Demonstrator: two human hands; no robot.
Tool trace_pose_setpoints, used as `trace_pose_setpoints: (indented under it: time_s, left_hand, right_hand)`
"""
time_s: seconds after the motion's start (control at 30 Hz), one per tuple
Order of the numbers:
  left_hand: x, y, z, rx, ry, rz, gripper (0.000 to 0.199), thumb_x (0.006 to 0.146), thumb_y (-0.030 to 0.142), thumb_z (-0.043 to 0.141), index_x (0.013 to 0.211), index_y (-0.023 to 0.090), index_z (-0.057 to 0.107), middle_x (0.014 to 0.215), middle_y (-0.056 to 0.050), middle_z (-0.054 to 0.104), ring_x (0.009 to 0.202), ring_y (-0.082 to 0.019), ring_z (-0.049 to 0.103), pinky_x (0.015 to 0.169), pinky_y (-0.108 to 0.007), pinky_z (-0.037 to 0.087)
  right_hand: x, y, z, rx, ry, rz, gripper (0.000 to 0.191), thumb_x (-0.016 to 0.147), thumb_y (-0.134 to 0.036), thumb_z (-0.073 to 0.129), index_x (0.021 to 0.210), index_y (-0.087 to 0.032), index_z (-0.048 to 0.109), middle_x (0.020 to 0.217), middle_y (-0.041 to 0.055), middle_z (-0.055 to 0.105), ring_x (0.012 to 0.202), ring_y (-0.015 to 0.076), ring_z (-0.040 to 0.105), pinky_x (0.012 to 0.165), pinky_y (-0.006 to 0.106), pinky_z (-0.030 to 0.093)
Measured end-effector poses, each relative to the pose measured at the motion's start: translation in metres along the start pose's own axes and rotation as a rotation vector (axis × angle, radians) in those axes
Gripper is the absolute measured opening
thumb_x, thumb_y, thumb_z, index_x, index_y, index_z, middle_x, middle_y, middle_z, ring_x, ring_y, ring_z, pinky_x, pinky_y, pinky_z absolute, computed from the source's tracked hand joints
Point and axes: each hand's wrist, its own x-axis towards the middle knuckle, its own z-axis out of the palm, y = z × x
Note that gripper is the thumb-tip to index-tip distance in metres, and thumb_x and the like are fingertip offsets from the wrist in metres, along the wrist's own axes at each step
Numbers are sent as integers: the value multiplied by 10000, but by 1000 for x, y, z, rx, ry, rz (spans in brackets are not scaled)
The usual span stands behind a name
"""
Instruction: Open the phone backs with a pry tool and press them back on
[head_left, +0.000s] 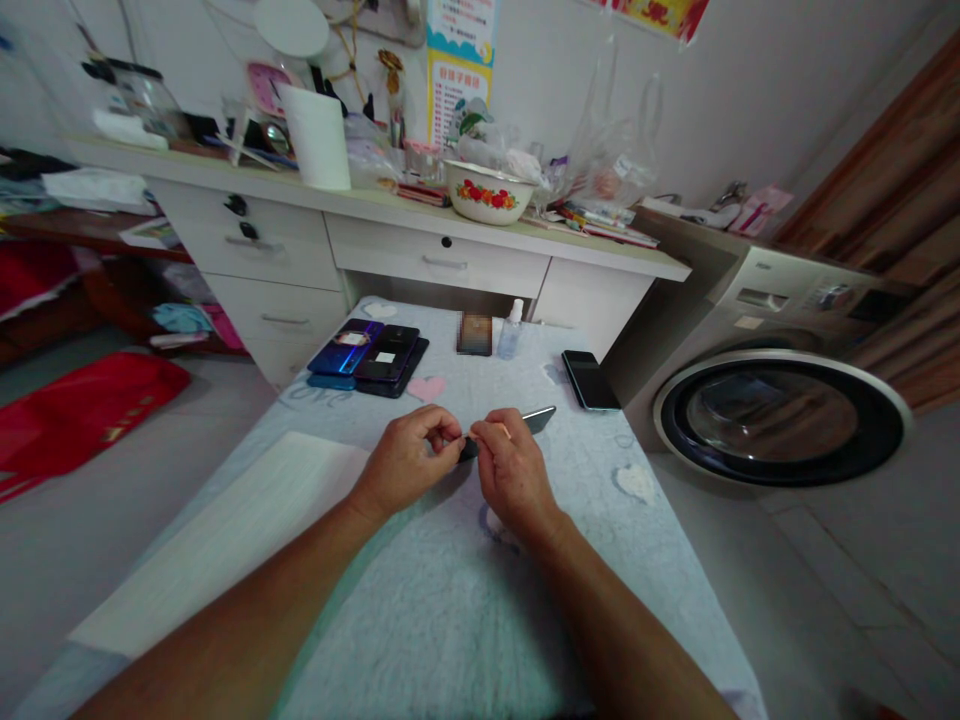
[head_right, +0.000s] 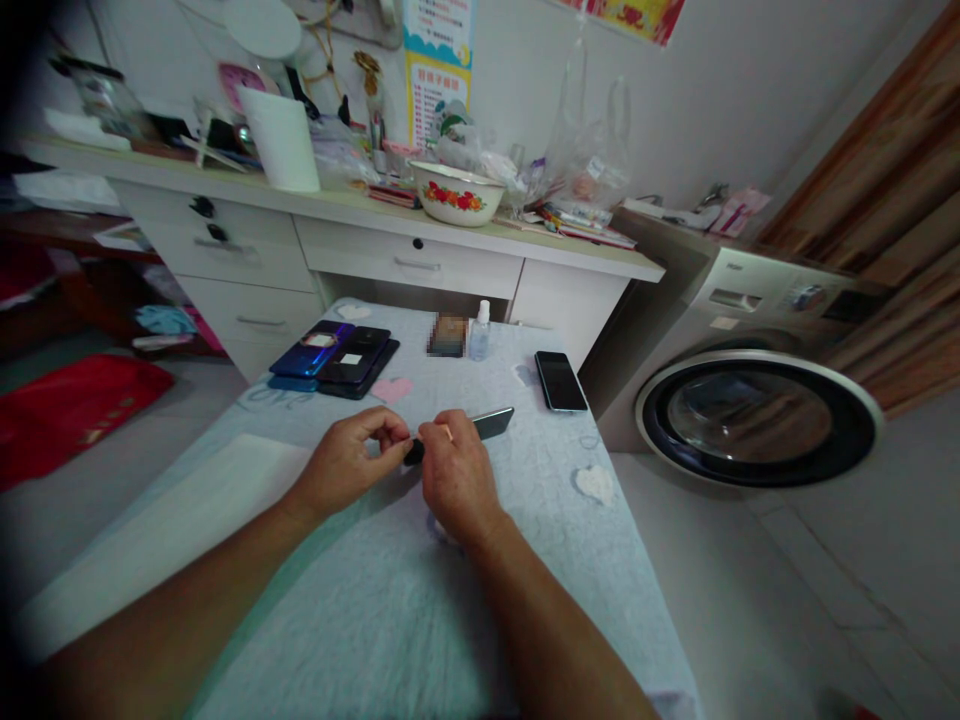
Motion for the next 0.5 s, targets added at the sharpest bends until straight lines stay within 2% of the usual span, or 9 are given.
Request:
trace_pose_setpoints:
  time_s: [0.3, 0.5]
  left_hand:
    - [-1, 3, -2, 17, 7, -6, 50, 764, 183, 588, 715, 190, 588, 663, 39, 585, 577, -105, 537, 561, -217, 429]
    - [-1, 1, -1, 16, 7, -3, 40, 765, 175, 591, 727, 188, 592, 664, 39, 581, 581, -106, 539, 581, -222, 435]
  right_hand:
    - [4, 1, -8, -22, 14, 35, 247, 876, -108, 437, 974, -211, 639, 979, 84, 560, 867, 192, 559, 787, 303, 487]
    - [2, 0, -4, -18, 19, 27, 236, 885, -119, 435, 981, -198, 636, 992, 94, 557, 871, 194, 562, 791, 306, 489]
